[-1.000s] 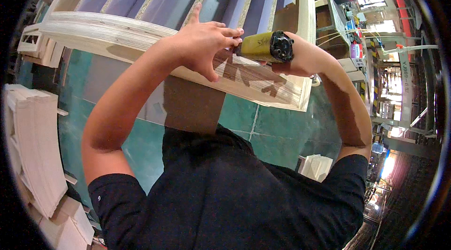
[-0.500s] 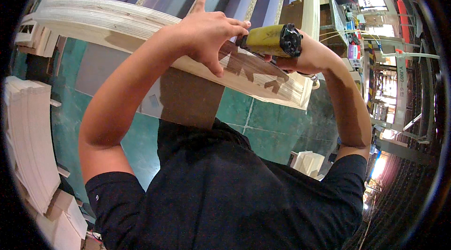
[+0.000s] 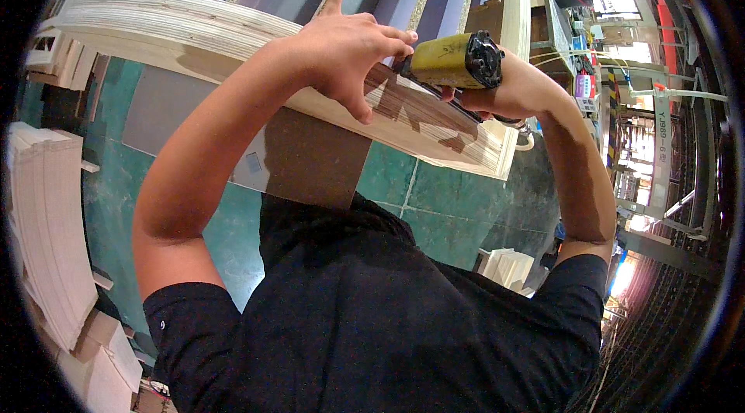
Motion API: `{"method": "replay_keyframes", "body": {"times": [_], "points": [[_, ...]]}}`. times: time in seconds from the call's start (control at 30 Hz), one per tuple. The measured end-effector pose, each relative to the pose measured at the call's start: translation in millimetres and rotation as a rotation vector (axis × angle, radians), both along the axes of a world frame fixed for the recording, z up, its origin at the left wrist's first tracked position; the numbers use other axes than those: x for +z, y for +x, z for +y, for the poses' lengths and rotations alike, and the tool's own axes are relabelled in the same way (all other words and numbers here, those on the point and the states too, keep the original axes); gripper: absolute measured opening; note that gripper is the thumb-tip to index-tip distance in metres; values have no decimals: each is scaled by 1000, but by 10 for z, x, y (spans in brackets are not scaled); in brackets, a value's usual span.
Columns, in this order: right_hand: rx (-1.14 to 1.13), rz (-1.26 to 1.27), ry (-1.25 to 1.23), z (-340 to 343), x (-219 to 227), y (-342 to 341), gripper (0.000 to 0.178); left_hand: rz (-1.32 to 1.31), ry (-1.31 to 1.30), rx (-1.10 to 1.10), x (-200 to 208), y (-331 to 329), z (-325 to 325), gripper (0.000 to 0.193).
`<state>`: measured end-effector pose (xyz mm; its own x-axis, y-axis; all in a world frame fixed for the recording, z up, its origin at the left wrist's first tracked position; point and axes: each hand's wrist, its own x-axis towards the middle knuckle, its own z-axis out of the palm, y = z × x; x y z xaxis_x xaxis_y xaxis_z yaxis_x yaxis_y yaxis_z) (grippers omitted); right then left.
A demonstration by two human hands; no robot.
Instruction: The person assembles a wooden shelving unit by inserting long wooden slats into a frame and securing them with a nail gun. They repeatedly position the slats and drive nails into the joints to fasten the structure.
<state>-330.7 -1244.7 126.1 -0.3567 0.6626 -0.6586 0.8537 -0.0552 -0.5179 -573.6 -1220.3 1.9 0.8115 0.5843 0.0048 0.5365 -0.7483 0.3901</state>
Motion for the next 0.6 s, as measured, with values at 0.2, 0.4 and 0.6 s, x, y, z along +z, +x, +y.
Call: {"method": "replay_keyframes", "body": {"times": [0.2, 0.4, 0.6], "points": [[19, -4, 5, -9, 13, -22, 42, -36, 27, -6, -27, -4, -8, 111], [8, -86, 20, -28, 45, -48, 51, -46, 37, -6, -47, -22, 6, 108], [-5, -114, 21, -34, 54, -55, 50, -60, 32, 0, -38, -42, 3, 107]]}}
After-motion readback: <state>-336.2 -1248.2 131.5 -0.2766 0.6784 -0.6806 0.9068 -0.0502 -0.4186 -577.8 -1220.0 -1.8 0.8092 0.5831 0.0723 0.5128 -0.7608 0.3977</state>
